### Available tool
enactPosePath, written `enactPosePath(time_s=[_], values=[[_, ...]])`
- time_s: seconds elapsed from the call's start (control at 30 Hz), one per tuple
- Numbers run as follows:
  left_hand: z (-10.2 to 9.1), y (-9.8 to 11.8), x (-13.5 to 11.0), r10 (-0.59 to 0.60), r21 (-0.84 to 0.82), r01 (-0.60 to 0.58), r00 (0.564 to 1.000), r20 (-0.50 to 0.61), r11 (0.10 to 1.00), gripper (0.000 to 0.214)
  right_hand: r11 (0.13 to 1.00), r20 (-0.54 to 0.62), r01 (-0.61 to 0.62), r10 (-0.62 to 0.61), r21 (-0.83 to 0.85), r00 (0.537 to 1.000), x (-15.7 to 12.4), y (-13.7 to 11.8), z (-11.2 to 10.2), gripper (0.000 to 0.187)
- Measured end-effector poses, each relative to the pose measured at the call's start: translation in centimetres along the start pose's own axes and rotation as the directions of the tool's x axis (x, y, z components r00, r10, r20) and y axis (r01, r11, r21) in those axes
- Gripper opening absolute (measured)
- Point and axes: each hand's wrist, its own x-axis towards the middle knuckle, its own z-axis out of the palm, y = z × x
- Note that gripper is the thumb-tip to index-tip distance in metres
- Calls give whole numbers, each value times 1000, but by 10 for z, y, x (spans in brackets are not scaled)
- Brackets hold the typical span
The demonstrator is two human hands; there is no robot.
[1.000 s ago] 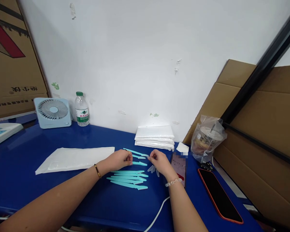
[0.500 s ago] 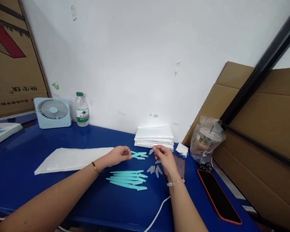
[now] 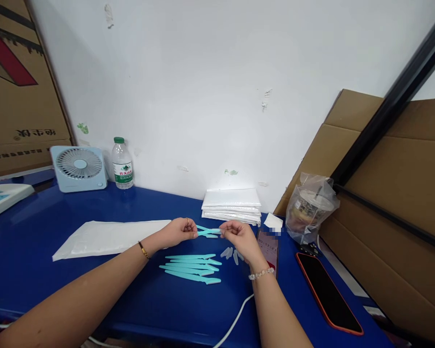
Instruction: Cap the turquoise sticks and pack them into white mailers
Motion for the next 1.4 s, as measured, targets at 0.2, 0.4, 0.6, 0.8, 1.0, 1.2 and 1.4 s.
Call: enactPosePath(time_s=[0.2,0.4,0.6,0.8,1.0,1.2,1.4], values=[[3,2,0,80,232,-54,991,-105,971,24,990,56,-17,25,-137,998,3,7,7,23],[-2,12,-9,183,438,-162,983,-6,884,30,746,-124,-52,-41,-664,991,5,26,-34,21],[2,17,-15,110,455,-213,964,241,865,16,616,-22,-97,127,-782,992,3,30,-45,11],[5,11,-10,230,630,-251,966,117,735,16,513,-47,-81,78,-855,996,7,26,-30,8],[7,7,-6,235,680,-235,967,94,695,17,628,16,21,-15,-778,1000,5,22,-17,4],[3,5,-6,290,600,-254,956,39,759,16,815,195,207,-117,-541,974,-4,3,-9,20],[3,8,-6,313,577,-276,949,37,769,14,806,229,225,-114,-548,967,-4,-3,-4,23]])
